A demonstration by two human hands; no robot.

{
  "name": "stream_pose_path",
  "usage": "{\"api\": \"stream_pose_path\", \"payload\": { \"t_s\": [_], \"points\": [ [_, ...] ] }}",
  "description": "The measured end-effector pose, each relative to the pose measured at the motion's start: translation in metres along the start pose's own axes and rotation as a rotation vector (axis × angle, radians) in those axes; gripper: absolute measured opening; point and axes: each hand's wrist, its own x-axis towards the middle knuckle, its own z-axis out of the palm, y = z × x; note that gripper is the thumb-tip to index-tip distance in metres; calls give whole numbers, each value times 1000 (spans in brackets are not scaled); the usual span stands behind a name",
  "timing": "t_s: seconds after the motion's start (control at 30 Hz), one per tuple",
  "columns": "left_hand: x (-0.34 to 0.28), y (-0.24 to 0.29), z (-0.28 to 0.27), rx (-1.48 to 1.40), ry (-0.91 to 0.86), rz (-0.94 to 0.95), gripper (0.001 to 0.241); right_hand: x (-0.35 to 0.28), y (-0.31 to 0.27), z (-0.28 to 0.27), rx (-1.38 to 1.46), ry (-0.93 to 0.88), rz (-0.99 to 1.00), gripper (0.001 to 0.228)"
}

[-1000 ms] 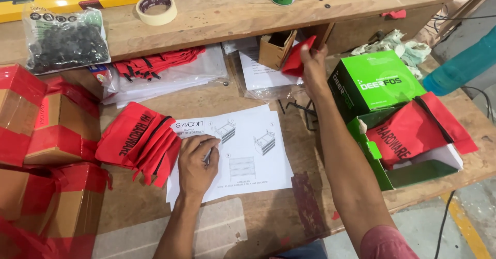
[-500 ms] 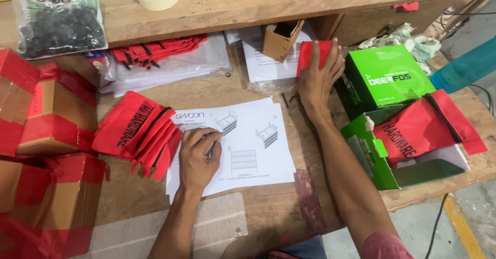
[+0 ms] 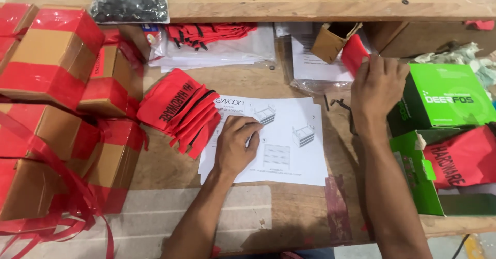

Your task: The person counts and arranges black hex keys and bolts on the workbench, places them into red zippered hardware pouches, and puts filled pouches into green product boxes on the table.

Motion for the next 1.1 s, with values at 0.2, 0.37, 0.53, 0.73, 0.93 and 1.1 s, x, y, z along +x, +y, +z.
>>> {"api": "stream_pose_path", "payload": {
  "t_s": [0.2,0.37,0.53,0.73,0.93,1.1],
  "points": [
    [1,-1,3,-28,-27,8,24,31,-50,-39,1046,-595,471,24],
    [-1,-3,6,7,-23,27,21,30,-75,24,1512,-955,684,17],
    [1,-4,11,14,-18,49,19,49,-108,113,1589,-1126,853,20],
    [5,-4,9,-4,-67,12,18,71,-137,161,1840,-942,1168,40],
    [1,-10,13,-3,-106,44,19,51,-125,116,1897,-861,925,35],
    [-1,-14,19,57,-125,38,20,36,-78,39,1598,-1059,677,33]
  ]
}}
